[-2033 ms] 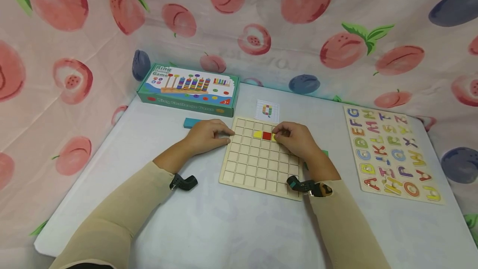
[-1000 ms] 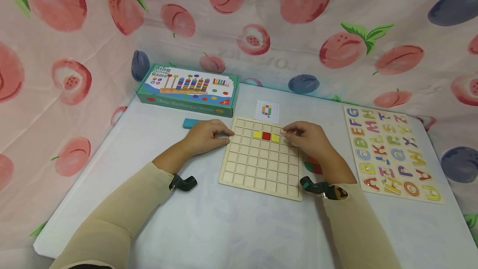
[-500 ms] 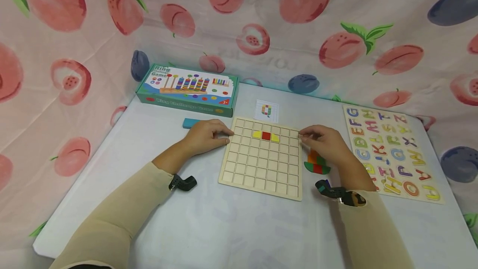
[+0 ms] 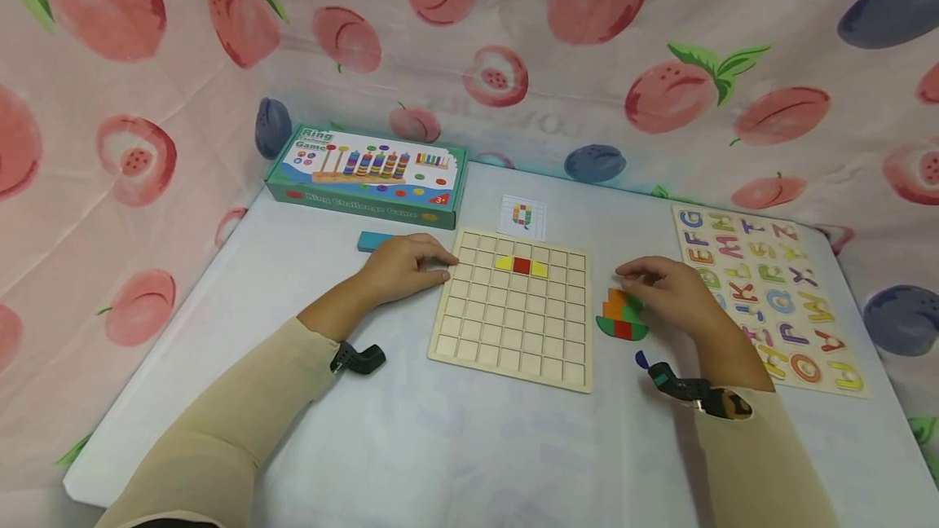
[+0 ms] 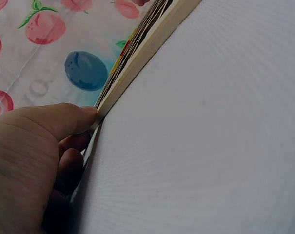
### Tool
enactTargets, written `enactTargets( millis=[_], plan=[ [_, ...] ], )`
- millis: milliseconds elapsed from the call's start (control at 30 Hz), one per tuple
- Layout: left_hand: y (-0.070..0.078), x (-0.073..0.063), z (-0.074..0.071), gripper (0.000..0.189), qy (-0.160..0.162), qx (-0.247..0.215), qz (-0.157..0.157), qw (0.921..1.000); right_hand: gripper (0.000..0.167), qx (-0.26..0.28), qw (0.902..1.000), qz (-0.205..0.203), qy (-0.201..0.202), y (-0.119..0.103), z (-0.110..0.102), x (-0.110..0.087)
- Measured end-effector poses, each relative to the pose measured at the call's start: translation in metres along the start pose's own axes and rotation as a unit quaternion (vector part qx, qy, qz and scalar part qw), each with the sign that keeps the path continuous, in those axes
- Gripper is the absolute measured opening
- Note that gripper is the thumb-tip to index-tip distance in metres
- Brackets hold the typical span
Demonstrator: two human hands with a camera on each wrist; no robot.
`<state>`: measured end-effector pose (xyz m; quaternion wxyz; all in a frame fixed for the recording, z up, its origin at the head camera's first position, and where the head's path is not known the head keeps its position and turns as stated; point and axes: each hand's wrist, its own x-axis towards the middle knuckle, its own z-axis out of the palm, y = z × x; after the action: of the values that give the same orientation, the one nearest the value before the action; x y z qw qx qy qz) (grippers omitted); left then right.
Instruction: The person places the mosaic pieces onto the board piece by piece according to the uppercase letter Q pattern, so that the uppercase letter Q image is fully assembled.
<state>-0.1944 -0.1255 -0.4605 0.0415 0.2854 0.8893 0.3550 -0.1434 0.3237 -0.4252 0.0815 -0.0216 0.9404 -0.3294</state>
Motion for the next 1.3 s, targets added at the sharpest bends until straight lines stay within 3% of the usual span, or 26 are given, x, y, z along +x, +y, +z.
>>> enactTargets(
  millis=[567,1300],
  plan=[
    [-0.003,0.000,0.001,0.022,0.004,0.003,-0.002,1.0000,0.026,-0.044,0.9986,0.002,-0.030,0.018,-0.010,-0.012],
    [0.000,0.000,-0.001,0.022,0.000,0.000,-0.006,1.0000,0.016,-0.058,0.9981,-0.009,-0.020,0.019,-0.011,-0.012]
  ],
)
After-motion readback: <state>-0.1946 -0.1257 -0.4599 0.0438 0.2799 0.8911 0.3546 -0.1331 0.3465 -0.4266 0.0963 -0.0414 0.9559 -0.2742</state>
